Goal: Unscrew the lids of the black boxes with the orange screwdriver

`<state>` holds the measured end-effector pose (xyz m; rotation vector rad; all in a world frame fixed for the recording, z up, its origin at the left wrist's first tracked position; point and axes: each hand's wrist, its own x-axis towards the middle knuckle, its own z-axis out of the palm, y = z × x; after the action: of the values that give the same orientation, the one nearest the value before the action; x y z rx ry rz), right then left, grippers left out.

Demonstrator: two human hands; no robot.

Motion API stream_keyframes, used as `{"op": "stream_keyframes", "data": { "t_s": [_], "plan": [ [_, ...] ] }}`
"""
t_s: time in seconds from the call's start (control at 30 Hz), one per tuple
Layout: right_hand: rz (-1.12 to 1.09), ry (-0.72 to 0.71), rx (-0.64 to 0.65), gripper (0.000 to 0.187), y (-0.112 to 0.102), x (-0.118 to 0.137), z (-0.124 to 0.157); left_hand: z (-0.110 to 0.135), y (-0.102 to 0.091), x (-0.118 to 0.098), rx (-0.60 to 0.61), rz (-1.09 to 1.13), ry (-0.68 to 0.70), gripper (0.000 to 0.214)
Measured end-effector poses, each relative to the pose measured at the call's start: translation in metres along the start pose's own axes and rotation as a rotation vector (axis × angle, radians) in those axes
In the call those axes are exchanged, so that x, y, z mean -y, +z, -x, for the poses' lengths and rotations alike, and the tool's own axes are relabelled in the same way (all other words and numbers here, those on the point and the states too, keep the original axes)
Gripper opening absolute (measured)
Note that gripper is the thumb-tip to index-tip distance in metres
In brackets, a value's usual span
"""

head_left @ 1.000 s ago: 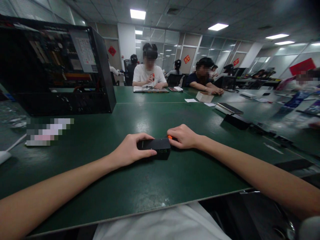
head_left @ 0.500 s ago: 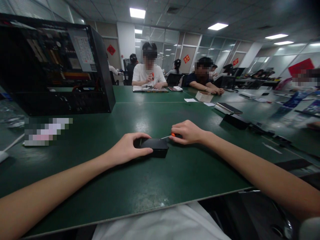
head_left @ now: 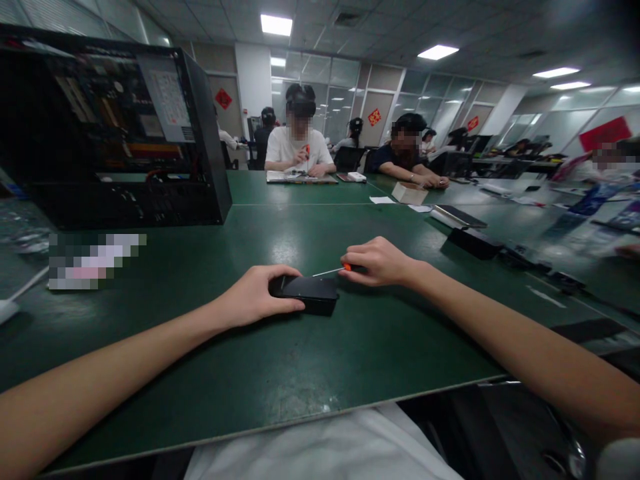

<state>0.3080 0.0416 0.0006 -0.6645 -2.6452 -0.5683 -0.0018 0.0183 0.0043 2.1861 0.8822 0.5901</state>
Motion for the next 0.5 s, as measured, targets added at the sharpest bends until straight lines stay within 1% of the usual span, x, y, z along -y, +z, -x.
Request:
{"op": "stream_keyframes", "data": {
  "t_s": [0.13,0.37,0.5],
  "plan": [
    [-0.043,0.017,0.029,0.032,0.0003,0.0016,-0.0024,-0.0003,-0.0004,-0.0011,-0.003,-0.012,-0.016,0.049],
    [-0.146,0.028,0.066,0.031,-0.0051,-0.0039,0.0008,-0.0010,-0.0012,0.0004,0.018,-0.014,-0.012,0.047],
    [-0.176,0.038,0.071,0.032,-0.0027,0.0024,-0.0023,-0.0002,-0.0011,-0.0006,0.014,-0.021,-0.013,0.047]
  ]
}}
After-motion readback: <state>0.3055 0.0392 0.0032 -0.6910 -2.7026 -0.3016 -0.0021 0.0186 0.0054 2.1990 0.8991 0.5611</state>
